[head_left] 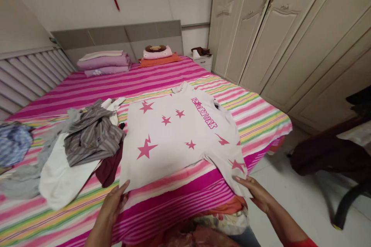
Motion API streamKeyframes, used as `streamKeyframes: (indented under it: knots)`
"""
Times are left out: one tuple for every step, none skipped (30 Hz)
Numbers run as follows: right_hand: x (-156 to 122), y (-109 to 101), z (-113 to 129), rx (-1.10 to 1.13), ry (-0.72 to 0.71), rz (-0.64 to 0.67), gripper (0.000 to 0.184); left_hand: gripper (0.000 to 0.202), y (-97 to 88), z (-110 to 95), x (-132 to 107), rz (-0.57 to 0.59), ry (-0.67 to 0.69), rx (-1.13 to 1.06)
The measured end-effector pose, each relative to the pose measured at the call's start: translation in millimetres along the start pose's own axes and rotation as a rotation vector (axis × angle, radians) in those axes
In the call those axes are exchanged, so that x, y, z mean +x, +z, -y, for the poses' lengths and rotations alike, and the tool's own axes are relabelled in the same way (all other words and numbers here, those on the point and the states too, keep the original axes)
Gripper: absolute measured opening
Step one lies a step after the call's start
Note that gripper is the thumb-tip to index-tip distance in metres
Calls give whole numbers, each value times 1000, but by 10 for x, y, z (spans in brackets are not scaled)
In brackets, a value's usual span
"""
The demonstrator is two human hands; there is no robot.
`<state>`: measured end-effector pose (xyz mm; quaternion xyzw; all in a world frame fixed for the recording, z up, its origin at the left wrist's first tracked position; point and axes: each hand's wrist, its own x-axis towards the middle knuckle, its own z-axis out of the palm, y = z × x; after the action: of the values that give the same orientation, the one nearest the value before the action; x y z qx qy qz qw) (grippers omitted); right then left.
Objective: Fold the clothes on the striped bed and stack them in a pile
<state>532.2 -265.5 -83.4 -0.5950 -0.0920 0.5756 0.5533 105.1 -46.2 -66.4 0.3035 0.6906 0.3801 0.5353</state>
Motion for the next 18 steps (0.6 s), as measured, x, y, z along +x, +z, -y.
streamKeyframes:
  knots:
    - [-13,-6,82,18,-9,19,35,26,-2,-51,-60,52,-94,-97]
    - [-17,-19,172,40,-23,30,33,25,-5,-99,-119,85,-150,-156]
    - [-10,-34,273,61,-42,35,31,22,-11,-145,-174,112,-193,-191]
    - [5,-48,386,79,-64,36,27,19,-20,-190,-218,136,-228,-211]
    - [30,-56,515,93,-91,31,23,18,-32,-238,-249,153,-254,-222]
    - [65,-55,657,104,-119,21,19,18,-46,-290,-263,163,-270,-234]
    - [110,-42,813,117,-145,11,15,19,-58,-349,-259,161,-272,-250]
    - [166,-16,980,136,-169,5,12,19,-68,-417,-237,152,-263,-272]
    - [234,25,1154,162,-192,6,10,18,-72,-494,-201,144,-253,-299]
    - [314,78,1332,190,-212,23,7,16,-69,-581,-152,138,-244,-332]
    - [406,143,1508,217,-234,48,5,14,-57,-673,-95,136,-235,-370]
    - [510,217,1678,237,-260,79,5,14,-38,-770,-35,137,-229,-407]
    - [625,296,1838,246,-282,116,6,14,-11,-867,26,143,-228,-441]
    - [751,376,1985,249,-301,145,8,14,21,-961,84,148,-231,-469]
    - [887,457,2115,245,-316,169,9,14,59,-1049,138,152,-232,-494]
    - [1029,535,2229,239,-332,183,9,14,99,-1128,187,151,-228,-514]
    - [1176,610,2326,227,-364,180,10,15,143,-1197,234,150,-222,-531]
    - [1325,684,2410,220,-401,179,10,16,189,-1256,279,147,-215,-545]
